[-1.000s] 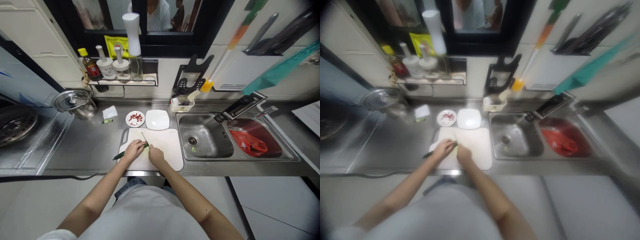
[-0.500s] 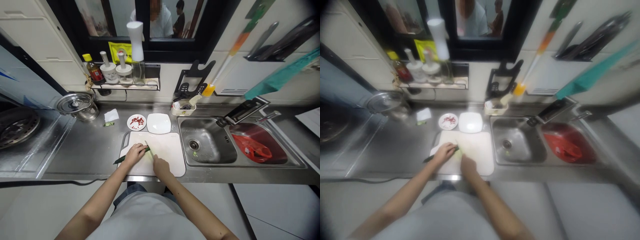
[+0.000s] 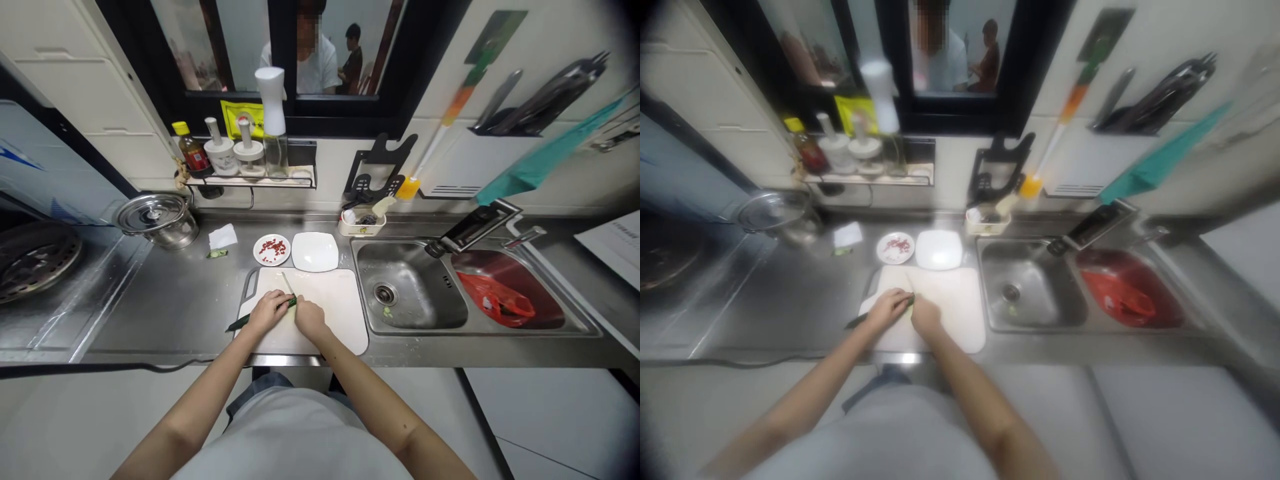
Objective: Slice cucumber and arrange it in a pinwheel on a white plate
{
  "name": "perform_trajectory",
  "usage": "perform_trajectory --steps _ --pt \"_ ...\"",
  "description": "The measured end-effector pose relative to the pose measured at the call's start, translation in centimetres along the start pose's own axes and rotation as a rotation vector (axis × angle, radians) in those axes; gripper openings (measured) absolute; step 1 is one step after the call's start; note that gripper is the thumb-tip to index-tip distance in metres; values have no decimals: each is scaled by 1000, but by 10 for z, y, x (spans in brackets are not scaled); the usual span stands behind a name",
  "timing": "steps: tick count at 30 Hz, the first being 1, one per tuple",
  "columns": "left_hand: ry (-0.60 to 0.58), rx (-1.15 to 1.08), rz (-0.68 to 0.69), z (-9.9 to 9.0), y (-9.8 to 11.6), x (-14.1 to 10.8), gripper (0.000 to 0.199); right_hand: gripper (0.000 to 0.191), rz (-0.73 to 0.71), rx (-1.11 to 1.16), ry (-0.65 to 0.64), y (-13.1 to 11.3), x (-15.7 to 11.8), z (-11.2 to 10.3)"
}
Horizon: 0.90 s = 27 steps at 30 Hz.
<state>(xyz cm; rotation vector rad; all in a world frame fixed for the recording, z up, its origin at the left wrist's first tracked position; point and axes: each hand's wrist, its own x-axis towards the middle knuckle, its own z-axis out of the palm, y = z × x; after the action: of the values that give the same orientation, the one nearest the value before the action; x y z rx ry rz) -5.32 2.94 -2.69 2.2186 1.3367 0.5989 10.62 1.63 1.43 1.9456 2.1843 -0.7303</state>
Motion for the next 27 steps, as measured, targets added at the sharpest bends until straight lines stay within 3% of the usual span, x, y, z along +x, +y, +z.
perform_trajectory --steps 5,15,27 --pt "3 20 4 2 -2 0 31 34 9 -4 6 3 -9 0" --pt "22 60 2 7 -5 -1 31 31 50 -51 -84 17 -53 5" --pt "34 64 -2 5 -3 -2 31 31 40 -70 -45 31 -76 23"
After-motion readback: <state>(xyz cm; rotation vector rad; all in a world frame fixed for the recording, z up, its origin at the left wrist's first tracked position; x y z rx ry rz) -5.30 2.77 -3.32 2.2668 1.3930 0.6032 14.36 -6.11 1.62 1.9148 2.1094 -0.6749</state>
